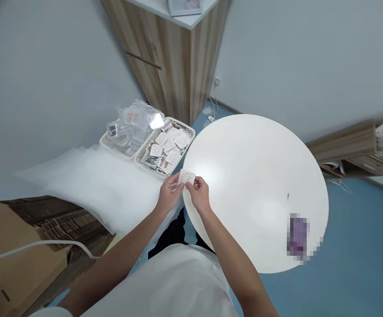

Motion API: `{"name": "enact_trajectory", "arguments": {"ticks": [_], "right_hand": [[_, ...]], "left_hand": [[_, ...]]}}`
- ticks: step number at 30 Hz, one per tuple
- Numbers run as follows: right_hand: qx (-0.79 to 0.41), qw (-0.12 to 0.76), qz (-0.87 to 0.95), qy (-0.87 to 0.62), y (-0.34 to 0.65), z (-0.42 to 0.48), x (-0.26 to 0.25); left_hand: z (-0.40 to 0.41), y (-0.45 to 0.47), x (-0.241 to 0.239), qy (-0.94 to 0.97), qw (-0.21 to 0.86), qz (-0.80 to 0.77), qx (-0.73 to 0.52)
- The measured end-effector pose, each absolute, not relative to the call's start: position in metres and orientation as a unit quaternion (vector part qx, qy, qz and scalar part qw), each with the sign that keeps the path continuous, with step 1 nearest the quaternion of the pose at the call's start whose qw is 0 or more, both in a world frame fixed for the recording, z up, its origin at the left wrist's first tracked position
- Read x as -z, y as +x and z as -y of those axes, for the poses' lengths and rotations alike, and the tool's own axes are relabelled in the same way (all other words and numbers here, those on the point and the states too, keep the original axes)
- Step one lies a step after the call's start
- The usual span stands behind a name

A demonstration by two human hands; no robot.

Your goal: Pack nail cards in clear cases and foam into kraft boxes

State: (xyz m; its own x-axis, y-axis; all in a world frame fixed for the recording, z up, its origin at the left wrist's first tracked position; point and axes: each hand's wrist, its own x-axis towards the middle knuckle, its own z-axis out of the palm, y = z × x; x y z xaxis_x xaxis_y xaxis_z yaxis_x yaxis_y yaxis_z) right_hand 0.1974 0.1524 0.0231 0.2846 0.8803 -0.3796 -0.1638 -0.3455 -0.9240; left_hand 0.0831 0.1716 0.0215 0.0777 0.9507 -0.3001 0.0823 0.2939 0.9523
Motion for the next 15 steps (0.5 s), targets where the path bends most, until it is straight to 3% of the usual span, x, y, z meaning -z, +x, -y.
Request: {"name": "enact_trajectory", "arguments": {"ticks": [7, 15], "right_hand": [[-0.534, 0.519, 0.243, -0.622, 0.278, -0.024, -0.037], [-0.475, 0.547, 0.276, -0.631, 0.339, 0.070, -0.035]], "left_hand": [[-0.073, 0.160, -0.027, 0.547, 0.630, -0.490, -0.252], [0.002, 0.235, -0.043, 0.524, 0.737, -0.377, -0.200]]}}
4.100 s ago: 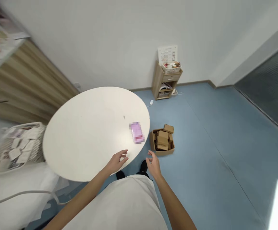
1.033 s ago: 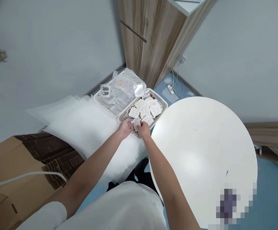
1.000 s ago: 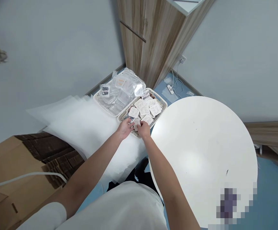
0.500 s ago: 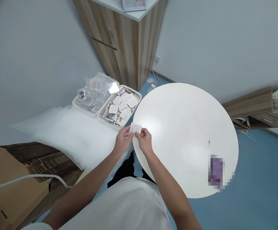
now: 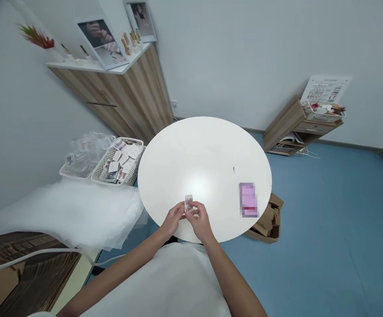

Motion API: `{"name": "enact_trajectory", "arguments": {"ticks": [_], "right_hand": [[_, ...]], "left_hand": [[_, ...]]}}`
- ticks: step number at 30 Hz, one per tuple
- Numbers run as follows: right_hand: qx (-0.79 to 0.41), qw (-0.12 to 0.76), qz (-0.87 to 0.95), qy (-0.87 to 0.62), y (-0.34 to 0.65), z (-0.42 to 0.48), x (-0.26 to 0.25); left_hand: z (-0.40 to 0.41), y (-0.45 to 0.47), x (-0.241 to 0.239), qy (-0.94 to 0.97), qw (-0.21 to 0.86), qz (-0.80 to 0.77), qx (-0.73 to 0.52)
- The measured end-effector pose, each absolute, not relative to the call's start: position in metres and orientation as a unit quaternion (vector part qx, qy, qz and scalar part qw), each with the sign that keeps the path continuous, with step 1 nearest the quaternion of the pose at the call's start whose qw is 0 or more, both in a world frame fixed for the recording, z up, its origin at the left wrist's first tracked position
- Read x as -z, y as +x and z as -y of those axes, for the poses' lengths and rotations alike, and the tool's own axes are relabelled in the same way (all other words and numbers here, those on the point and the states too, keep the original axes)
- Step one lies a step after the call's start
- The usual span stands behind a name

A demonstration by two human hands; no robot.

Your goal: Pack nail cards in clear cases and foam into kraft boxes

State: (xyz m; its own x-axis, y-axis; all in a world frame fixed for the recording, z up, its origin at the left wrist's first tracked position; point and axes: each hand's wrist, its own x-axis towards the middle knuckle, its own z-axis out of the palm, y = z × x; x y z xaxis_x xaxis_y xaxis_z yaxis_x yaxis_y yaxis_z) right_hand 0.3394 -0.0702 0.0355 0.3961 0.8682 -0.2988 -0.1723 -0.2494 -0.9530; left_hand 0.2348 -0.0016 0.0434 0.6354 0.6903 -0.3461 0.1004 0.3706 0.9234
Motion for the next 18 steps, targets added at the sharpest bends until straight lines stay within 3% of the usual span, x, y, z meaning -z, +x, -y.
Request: {"name": "enact_trajectory", "arguments": {"ticks": [10, 18], "right_hand": [[-0.336, 0.500, 0.374, -0.705, 0.377, 0.104, -0.038], [-0.353, 0.539, 0.353, -0.679, 0.384, 0.107, -0.038]], "left_hand": [[0.018, 0.268, -0.053, 0.489, 0.754, -0.396, -0.189], [0.012, 0.256, -0.059, 0.485, 0.744, -0.419, -0.191]]}}
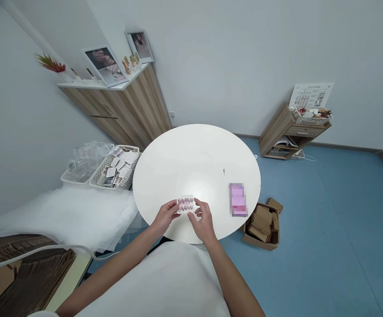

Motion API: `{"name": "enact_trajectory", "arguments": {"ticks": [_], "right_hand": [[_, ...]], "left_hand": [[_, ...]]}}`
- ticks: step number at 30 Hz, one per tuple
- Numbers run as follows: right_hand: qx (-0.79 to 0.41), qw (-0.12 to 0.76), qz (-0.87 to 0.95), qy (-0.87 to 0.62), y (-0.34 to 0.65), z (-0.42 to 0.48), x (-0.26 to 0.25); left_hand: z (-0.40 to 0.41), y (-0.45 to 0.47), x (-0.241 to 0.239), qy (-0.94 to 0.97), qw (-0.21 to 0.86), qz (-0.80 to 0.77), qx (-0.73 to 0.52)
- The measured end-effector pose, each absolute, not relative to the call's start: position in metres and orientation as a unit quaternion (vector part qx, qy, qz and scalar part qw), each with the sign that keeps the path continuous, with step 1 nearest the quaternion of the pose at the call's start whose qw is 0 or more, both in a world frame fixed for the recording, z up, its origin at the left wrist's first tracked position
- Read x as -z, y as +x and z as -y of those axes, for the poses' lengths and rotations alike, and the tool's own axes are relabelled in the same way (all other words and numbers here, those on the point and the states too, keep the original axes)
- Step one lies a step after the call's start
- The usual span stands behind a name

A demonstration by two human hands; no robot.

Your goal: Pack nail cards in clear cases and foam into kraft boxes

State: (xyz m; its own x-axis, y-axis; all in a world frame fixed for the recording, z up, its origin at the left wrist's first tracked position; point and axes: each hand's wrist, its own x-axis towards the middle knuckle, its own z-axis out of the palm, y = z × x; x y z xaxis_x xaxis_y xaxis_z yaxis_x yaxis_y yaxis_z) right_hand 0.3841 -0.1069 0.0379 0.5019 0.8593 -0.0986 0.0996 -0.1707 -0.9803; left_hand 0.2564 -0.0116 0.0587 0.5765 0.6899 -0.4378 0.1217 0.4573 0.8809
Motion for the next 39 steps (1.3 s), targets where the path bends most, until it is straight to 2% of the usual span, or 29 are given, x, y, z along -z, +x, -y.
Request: {"name": "enact_trajectory", "arguments": {"ticks": [6, 18, 27, 34, 39], "right_hand": [[-0.431, 0.570, 0.294, -0.635, 0.383, 0.106, -0.037], [-0.407, 0.538, 0.296, -0.676, 0.375, 0.111, -0.044], [-0.432, 0.423, 0.379, -0.700, 0.387, 0.111, -0.007], [-0.435, 0.381, 0.437, -0.689, 0.395, 0.101, -0.006], [-0.454, 0.360, 0.467, -0.669, 0.395, 0.078, -0.006]], "left_hand": [[0.006, 0.247, -0.055, 0.536, 0.712, -0.410, -0.196], [-0.011, 0.232, -0.053, 0.692, 0.638, -0.310, -0.134], [-0.013, 0.230, -0.010, 0.768, 0.554, -0.309, -0.089], [-0.017, 0.225, -0.008, 0.804, 0.504, -0.310, -0.064], [-0.021, 0.216, -0.005, 0.808, 0.454, -0.367, -0.080]]}}
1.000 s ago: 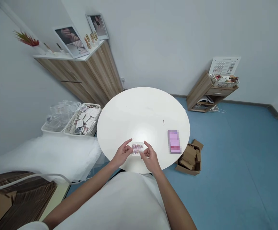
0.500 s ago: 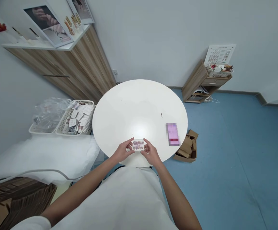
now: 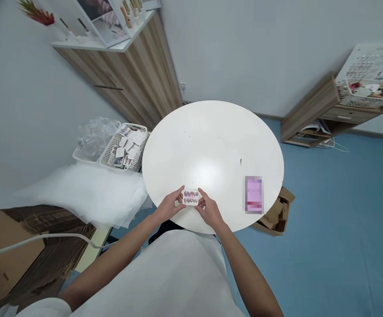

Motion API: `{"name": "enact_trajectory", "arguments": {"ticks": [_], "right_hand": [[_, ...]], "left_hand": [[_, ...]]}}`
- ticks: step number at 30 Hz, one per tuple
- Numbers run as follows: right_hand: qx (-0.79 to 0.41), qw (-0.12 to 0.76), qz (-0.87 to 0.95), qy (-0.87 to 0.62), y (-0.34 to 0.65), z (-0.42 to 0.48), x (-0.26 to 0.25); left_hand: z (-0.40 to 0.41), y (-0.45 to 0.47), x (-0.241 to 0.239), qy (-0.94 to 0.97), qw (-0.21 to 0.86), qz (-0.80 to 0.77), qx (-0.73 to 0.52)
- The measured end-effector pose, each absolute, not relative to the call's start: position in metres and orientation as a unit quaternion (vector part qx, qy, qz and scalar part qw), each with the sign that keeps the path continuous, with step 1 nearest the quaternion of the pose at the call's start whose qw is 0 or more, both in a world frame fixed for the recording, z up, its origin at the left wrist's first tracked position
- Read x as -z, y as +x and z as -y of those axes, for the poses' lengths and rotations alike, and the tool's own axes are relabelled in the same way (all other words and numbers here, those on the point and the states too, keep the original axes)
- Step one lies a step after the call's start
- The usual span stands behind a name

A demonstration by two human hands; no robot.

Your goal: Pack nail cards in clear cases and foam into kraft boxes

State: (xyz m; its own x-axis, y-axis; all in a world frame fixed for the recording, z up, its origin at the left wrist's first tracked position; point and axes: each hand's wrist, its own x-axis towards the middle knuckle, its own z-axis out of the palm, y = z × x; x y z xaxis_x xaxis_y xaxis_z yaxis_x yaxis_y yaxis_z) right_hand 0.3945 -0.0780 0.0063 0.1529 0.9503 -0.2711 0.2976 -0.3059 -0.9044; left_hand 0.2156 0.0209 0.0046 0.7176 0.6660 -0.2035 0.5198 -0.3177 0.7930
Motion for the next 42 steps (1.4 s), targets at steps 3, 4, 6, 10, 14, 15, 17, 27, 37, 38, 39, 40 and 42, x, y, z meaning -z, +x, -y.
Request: {"name": "enact_trajectory", "arguments": {"ticks": [3, 4, 6, 10, 14, 15, 17, 27, 37, 38, 39, 40, 42], "right_hand": [[-0.460, 0.342, 0.490, -0.657, 0.388, 0.061, -0.006], [-0.461, 0.337, 0.497, -0.654, 0.385, 0.055, -0.005], [-0.463, 0.327, 0.506, -0.650, 0.379, 0.044, -0.004], [-0.462, 0.313, 0.506, -0.658, 0.360, 0.020, 0.001], [-0.452, 0.299, 0.495, -0.679, 0.334, -0.009, 0.012], [-0.445, 0.294, 0.494, -0.686, 0.327, -0.018, 0.015], [-0.431, 0.285, 0.491, -0.701, 0.312, -0.038, 0.022], [-0.413, 0.201, 0.486, -0.743, 0.263, -0.116, 0.053], [-0.418, 0.254, 0.381, -0.785, 0.246, -0.110, 0.054], [-0.428, 0.288, 0.351, -0.782, 0.243, -0.107, 0.052], [-0.441, 0.322, 0.320, -0.775, 0.241, -0.104, 0.049], [-0.457, 0.350, 0.291, -0.764, 0.238, -0.101, 0.046], [-0.492, 0.385, 0.247, -0.740, 0.233, -0.096, 0.041]], "left_hand": [[-0.024, 0.207, 0.001, 0.792, 0.439, -0.412, -0.100], [-0.026, 0.203, 0.003, 0.787, 0.436, -0.423, -0.106], [-0.032, 0.196, 0.007, 0.778, 0.432, -0.441, -0.116], [-0.053, 0.181, 0.013, 0.766, 0.438, -0.450, -0.134], [-0.084, 0.160, 0.020, 0.757, 0.452, -0.449, -0.143], [-0.093, 0.154, 0.022, 0.755, 0.455, -0.449, -0.142], [-0.111, 0.143, 0.027, 0.753, 0.457, -0.453, -0.140], [-0.177, 0.102, 0.051, 0.757, 0.435, -0.480, -0.079], [-0.172, 0.095, 0.048, 0.707, 0.506, -0.486, -0.085], [-0.171, 0.094, 0.047, 0.680, 0.535, -0.493, -0.093], [-0.170, 0.094, 0.047, 0.650, 0.565, -0.498, -0.100], [-0.169, 0.094, 0.048, 0.622, 0.593, -0.501, -0.107], [-0.168, 0.094, 0.050, 0.578, 0.636, -0.498, -0.115]]}}
